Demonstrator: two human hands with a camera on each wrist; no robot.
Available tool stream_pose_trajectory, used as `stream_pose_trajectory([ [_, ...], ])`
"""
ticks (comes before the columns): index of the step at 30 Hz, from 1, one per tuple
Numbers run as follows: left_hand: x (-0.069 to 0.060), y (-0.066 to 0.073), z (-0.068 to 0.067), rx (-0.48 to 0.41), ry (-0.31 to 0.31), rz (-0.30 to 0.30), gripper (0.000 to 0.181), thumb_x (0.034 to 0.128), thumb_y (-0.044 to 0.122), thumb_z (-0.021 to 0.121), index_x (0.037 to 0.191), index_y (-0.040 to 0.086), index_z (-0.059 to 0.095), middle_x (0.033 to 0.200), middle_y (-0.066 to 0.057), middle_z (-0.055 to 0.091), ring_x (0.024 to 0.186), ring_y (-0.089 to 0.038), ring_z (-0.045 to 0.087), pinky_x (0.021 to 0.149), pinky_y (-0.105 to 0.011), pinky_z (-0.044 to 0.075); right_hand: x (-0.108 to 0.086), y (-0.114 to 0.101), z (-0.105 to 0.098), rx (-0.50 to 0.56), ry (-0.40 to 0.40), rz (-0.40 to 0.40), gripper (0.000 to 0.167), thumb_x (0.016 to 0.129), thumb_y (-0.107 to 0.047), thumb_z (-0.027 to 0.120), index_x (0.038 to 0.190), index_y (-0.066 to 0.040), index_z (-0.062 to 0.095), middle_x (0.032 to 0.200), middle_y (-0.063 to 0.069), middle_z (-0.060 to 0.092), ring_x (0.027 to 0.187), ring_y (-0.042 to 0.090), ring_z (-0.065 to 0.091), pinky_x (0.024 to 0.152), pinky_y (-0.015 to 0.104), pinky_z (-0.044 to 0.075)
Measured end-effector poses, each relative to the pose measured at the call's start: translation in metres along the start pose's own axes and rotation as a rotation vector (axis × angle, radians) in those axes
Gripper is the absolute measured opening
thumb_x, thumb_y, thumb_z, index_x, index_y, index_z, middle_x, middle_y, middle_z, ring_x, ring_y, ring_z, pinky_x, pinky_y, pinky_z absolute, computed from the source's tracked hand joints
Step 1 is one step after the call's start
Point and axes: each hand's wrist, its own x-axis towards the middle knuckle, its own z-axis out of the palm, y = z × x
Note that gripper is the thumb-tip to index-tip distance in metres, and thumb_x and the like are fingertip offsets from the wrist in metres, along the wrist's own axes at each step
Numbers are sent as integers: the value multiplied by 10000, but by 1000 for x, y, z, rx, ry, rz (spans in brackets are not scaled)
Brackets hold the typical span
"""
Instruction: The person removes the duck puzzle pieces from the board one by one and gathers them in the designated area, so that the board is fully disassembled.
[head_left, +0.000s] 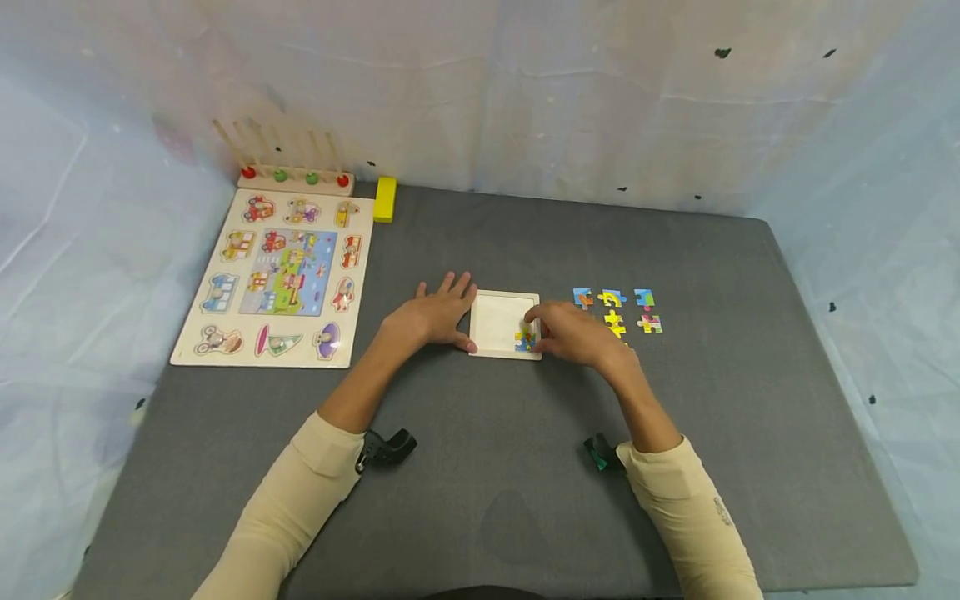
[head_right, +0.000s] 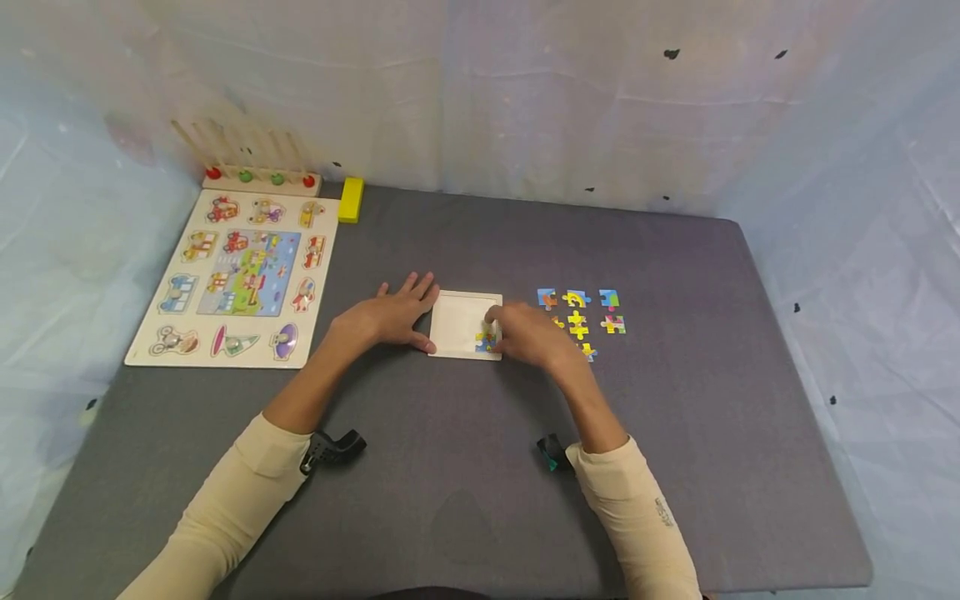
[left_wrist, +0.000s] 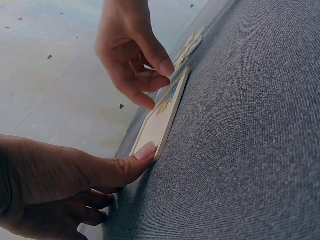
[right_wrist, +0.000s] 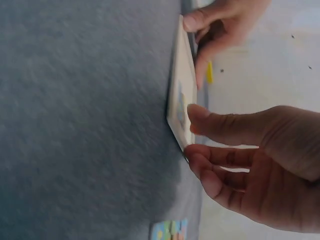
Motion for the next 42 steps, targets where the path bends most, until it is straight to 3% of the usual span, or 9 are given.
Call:
stream_pose_trajectory([
  [8, 1, 1, -2, 4, -5, -1, 1080, 940, 489, 737, 1687, 76, 75, 1775, -134, -71, 1656, -352, -75, 1295, -689, 73, 5, -4, 5, 3, 9, 2, 344, 858, -38, 839, 1166, 50, 710, 1012, 162, 656, 857, 233, 592, 784, 369, 509],
  [13, 0, 1, -1, 7, -12, -4, 1076, 944, 488, 734, 1687, 74, 75, 1775, -138, -72, 1655, -357, -75, 1294, -691, 74, 4, -3, 7, 54, 41, -11, 337, 841, -16, 848, 1108, 34, 649, 916, 143, 628, 799, 219, 561, 733, 330, 463],
  [18, 0, 1, 0, 9, -9, -5, 1072, 946, 486, 732, 1687, 73, 78, 1774, -141, -71, 1654, -363, -75, 1292, -694, 75, 2, 0, 10, 132, 104, -92, 243, 884, 40, 781, 1000, 0, 571, 818, 114, 596, 711, 178, 528, 675, 294, 420],
  [24, 0, 1, -1, 1, -2, 5, 1075, 944, 480, 734, 1686, 72, 72, 1773, -140, -76, 1654, -360, -79, 1291, -698, 64, -7, 5, 5, 199, 170, -128, 161, 948, 55, 694, 1063, -4, 598, 837, 121, 629, 714, 169, 551, 679, 295, 440],
  [29, -1, 2, -2, 6, -8, 12, 1074, 949, 482, 728, 1685, 66, 67, 1772, -145, -79, 1653, -362, -77, 1291, -697, 68, -29, 23, -7, 211, 235, -63, 152, 969, 46, 671, 1110, -1, 641, 857, 125, 668, 746, 187, 589, 703, 319, 476],
  [35, -2, 2, -2, 3, -2, 12, 1079, 946, 490, 728, 1685, 66, 67, 1772, -144, -78, 1653, -365, -75, 1291, -697, 71, -70, 65, -27, 152, 309, 78, 158, 983, 39, 656, 1137, 9, 682, 858, 142, 681, 722, 197, 579, 673, 273, 464],
  [38, -2, 2, -2, 0, 7, 11, 1082, 940, 486, 737, 1685, 66, 74, 1773, -144, -70, 1654, -366, -70, 1290, -698, 75, -90, 87, -34, 149, 302, 152, 150, 985, 42, 648, 1132, 24, 677, 881, 174, 692, 738, 213, 597, 665, 256, 454],
  [42, -2, 1, -1, -8, 9, 12, 1080, 938, 477, 743, 1685, 66, 79, 1772, -147, -66, 1653, -368, -70, 1287, -703, 74, -107, 114, -34, 183, 233, 234, 148, 977, 26, 670, 1116, 66, 641, 897, 204, 699, 735, 163, 591, 643, 254, 452],
])
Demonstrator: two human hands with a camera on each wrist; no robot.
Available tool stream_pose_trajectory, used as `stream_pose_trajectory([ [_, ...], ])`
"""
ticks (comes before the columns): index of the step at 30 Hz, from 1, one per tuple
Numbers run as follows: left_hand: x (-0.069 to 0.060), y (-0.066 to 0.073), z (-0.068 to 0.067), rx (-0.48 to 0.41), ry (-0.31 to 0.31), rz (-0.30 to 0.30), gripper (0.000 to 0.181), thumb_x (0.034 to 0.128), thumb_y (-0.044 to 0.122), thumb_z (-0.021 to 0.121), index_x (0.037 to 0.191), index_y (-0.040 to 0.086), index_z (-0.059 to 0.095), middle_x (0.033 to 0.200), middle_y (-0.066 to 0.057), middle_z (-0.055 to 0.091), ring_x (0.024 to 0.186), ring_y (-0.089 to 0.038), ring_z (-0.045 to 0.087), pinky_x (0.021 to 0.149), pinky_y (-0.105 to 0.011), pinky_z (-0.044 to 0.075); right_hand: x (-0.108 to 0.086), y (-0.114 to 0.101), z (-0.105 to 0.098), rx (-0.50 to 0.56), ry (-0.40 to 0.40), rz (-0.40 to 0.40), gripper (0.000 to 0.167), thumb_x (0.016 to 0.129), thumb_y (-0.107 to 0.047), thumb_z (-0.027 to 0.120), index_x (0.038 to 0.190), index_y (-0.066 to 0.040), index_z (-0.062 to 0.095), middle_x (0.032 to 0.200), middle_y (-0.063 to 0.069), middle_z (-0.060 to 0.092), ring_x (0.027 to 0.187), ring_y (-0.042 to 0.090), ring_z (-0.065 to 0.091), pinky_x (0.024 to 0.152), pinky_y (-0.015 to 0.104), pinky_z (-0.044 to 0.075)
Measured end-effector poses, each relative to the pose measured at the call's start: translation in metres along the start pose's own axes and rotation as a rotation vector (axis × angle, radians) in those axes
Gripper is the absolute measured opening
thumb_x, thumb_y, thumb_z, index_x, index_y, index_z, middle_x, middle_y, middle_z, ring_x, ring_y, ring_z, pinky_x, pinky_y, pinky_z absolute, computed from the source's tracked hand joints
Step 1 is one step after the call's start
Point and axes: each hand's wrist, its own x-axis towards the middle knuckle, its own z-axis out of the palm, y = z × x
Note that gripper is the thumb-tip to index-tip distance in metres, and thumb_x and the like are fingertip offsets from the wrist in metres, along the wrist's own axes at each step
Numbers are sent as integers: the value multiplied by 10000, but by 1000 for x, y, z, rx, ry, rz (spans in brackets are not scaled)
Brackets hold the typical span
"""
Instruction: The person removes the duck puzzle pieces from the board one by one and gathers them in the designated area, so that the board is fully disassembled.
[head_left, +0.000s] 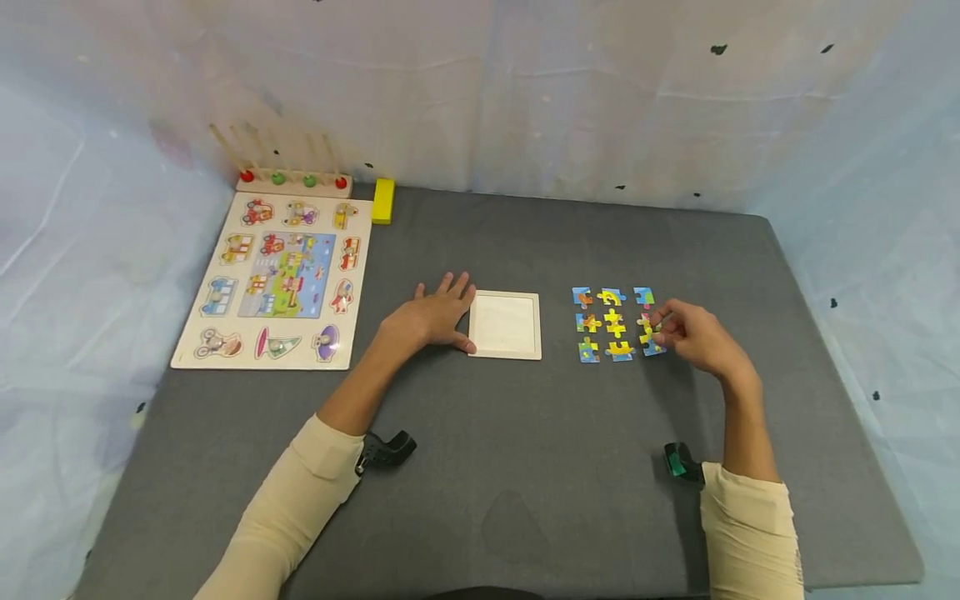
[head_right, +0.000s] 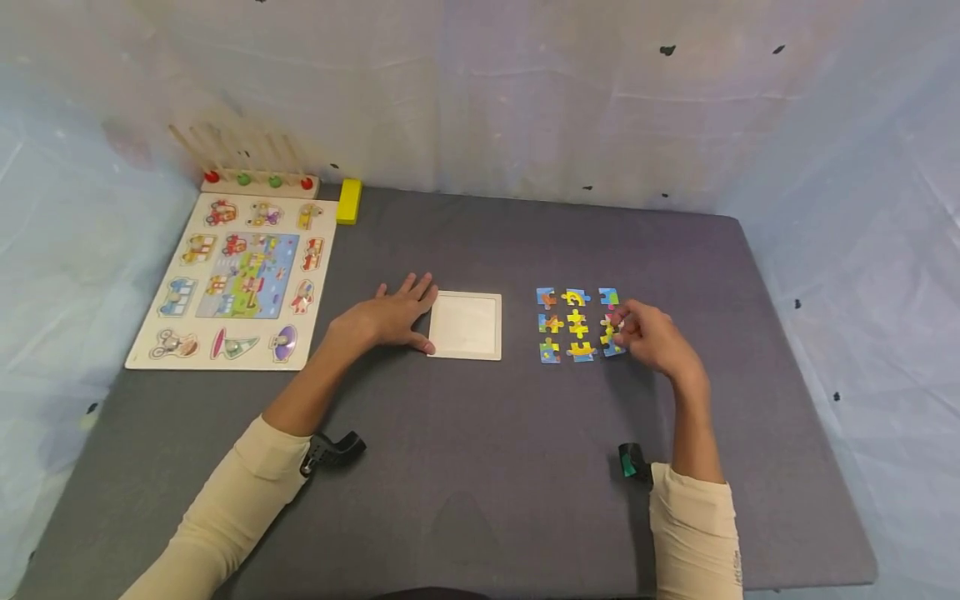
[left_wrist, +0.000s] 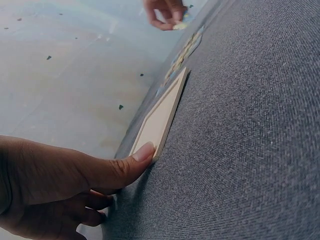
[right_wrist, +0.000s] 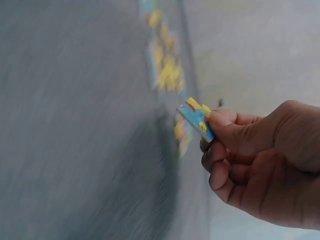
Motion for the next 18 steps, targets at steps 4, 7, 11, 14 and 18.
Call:
stream_pose_trajectory([
  [4, 2, -2, 2, 2, -3, 1, 1079, 937, 484, 742, 1685, 69, 84, 1773, -145, -60, 1654, -365, -71, 1287, -703, 74, -1, 19, 5, 9, -37, 103, 188, 943, 8, 712, 1072, 80, 595, 859, 180, 670, 718, 135, 552, 623, 261, 435],
  [7, 2, -2, 2, 7, -9, -1, 1083, 934, 490, 742, 1685, 71, 84, 1773, -142, -59, 1654, -362, -71, 1288, -701, 77, -1, 24, 11, 10, -32, 158, 198, 923, 7, 724, 1026, 78, 570, 831, 143, 627, 718, 151, 527, 618, 268, 418],
  [11, -1, -3, 2, 8, -1, 0, 1086, 932, 492, 744, 1685, 70, 85, 1772, -142, -60, 1653, -367, -66, 1287, -701, 81, 3, 20, 14, -3, -24, 189, 195, 918, 3, 718, 988, 81, 555, 811, 127, 580, 717, 177, 515, 621, 291, 409],
  [14, -2, -5, 2, 6, 6, -1, 1087, 930, 489, 747, 1685, 68, 89, 1772, -141, -58, 1653, -366, -65, 1288, -700, 79, 7, 15, 14, -48, -17, 221, 195, 915, -15, 718, 971, 77, 555, 805, 136, 571, 709, 207, 525, 619, 308, 403],
  [18, -2, -5, 2, 2, 5, 1, 1081, 931, 482, 747, 1685, 68, 93, 1772, -143, -55, 1654, -365, -65, 1288, -699, 76, 10, 9, 16, -120, -33, 284, 188, 926, -36, 719, 963, 55, 558, 841, 139, 568, 743, 237, 538, 625, 314, 401],
])
